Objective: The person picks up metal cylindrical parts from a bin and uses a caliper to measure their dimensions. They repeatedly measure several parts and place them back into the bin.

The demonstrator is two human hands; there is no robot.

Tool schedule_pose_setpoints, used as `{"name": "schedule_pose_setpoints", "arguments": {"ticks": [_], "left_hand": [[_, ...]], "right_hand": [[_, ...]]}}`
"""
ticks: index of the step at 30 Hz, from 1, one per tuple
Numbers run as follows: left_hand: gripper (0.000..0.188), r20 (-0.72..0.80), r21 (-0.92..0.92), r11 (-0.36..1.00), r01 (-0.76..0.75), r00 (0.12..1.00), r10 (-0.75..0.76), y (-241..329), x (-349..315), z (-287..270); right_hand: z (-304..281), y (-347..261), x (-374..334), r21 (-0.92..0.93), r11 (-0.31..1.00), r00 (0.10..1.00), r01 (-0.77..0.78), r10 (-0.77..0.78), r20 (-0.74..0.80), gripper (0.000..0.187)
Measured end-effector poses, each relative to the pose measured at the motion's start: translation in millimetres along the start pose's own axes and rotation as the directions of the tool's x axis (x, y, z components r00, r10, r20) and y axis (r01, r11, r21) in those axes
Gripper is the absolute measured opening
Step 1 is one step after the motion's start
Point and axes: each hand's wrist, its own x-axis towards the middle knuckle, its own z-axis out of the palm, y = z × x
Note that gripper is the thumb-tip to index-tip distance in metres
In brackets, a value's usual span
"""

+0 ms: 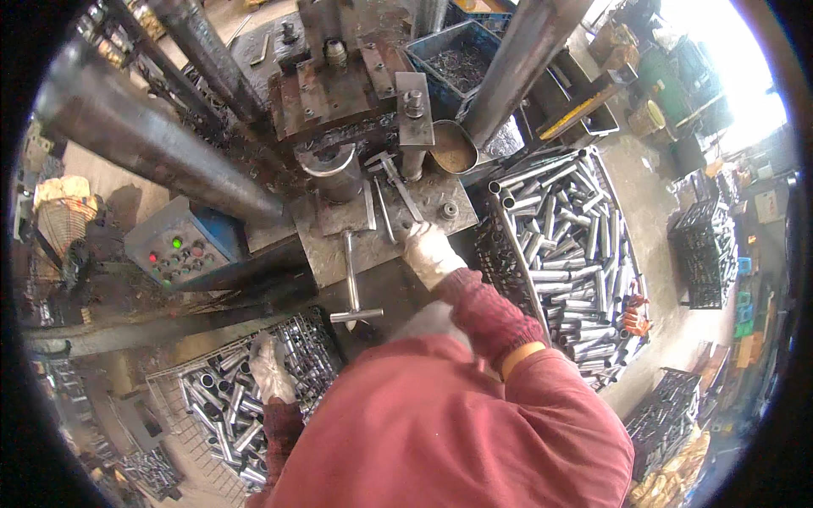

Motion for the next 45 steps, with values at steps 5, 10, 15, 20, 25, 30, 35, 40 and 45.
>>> {"name": "schedule_pose_setpoints", "arguments": {"ticks": [5, 10, 15, 20, 25, 30, 35, 40, 45], "left_hand": [[0.041, -0.120, -0.178, 0.981, 0.077, 0.988, -0.099, 33, -51, 83], [0.049, 0.101, 0.141, 0.989, 0.047, 0.993, -0.062, 83, -96, 173], [0.061, 0.375, -0.033, 0.973, 0.227, 0.906, -0.199, 118, -97, 256], [0.056, 0.197, -0.267, 0.962, 0.054, 0.980, -0.001, 144, -83, 291], [0.058, 0.396, -0.450, 0.884, 0.127, 0.915, 0.070, 203, -33, 282], [0.046, 0.624, -0.298, 0.942, 0.157, 0.779, 0.068, 229, -45, 301], [0.023, 0.594, -0.257, 0.959, 0.115, 0.802, 0.063, 222, -84, 333], [0.030, 0.645, -0.076, 0.990, 0.115, 0.763, -0.039, 189, -86, 331], [0.053, 0.766, 0.020, 0.999, -0.049, 0.643, 0.016, 168, -92, 279]], "right_hand": [[-5, 59, -53, 0.466, 0.710, 0.840, -0.528, 0.518, 0.161, 0.043], [23, 108, -59, 0.702, 0.436, 0.799, -0.563, 0.069, 0.598, 0.059], [0, 130, -52, 0.724, 0.344, 0.756, -0.599, -0.055, 0.652, 0.053], [-62, 186, -96, 0.871, 0.369, 0.847, -0.324, -0.297, 0.441, 0.066], [-101, 235, -179, 0.770, -0.311, 0.823, -0.557, -0.334, 0.461, 0.050], [-157, 247, -202, 0.659, 0.502, 0.702, -0.561, -0.134, 0.699, 0.039], [-191, 169, -167, 0.721, 0.522, 0.873, -0.455, 0.100, 0.478, 0.052], [-164, 91, -152, 0.600, 0.497, 0.774, -0.627, 0.488, 0.404, 0.040], [-157, 100, -161, 0.586, 0.375, 0.655, -0.718, 0.650, 0.385, 0.039]]}}
